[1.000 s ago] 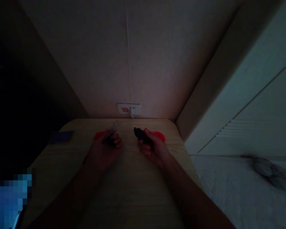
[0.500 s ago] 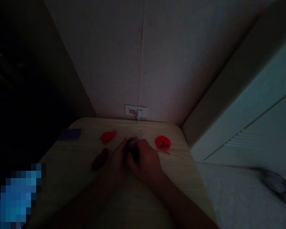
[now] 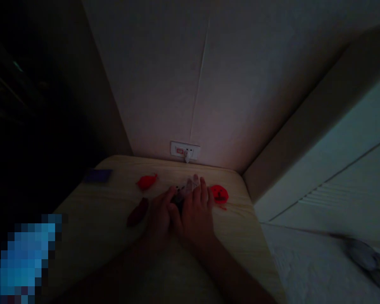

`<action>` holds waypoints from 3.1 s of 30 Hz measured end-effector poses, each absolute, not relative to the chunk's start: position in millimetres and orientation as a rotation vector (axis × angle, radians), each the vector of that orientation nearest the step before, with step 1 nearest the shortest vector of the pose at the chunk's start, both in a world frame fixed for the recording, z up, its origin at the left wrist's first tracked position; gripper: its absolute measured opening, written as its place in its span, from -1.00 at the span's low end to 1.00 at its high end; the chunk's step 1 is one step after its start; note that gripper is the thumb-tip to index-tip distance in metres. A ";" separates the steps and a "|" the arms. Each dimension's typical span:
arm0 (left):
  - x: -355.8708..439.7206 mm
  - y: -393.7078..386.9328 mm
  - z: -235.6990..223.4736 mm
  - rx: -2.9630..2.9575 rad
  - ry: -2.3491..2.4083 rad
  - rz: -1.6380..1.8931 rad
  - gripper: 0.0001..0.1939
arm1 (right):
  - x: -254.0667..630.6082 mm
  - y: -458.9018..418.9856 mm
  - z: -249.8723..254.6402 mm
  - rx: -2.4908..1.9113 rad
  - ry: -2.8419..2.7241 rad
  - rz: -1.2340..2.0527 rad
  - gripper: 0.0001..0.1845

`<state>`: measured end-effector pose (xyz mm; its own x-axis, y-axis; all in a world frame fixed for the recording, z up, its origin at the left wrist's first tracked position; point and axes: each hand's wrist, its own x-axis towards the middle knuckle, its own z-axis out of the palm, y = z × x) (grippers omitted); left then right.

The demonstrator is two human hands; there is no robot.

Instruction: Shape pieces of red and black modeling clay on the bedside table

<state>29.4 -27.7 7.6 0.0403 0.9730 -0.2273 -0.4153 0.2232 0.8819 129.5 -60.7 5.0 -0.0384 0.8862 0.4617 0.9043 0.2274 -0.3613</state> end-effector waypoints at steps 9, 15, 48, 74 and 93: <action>13.4 -13.3 14.4 0.996 1.111 1.305 -0.64 | 166.9 -42.7 4.6 -1.140 -1.132 0.846 -0.56; 7.7 -11.0 19.0 1.217 1.152 1.304 -0.68 | 171.6 -35.6 11.0 -1.106 -1.024 0.870 -0.72; 10.3 -16.0 22.2 1.179 1.088 1.104 -0.45 | 160.7 -34.1 6.8 -0.855 -0.926 1.495 -0.64; 8.8 -14.1 14.9 1.540 0.995 1.114 -0.51 | 157.1 -38.0 7.0 -0.754 -0.909 1.579 -0.84; 5.2 -9.1 13.2 1.504 1.130 1.117 -0.43 | 152.9 -36.5 14.4 -0.793 -0.839 1.565 -0.81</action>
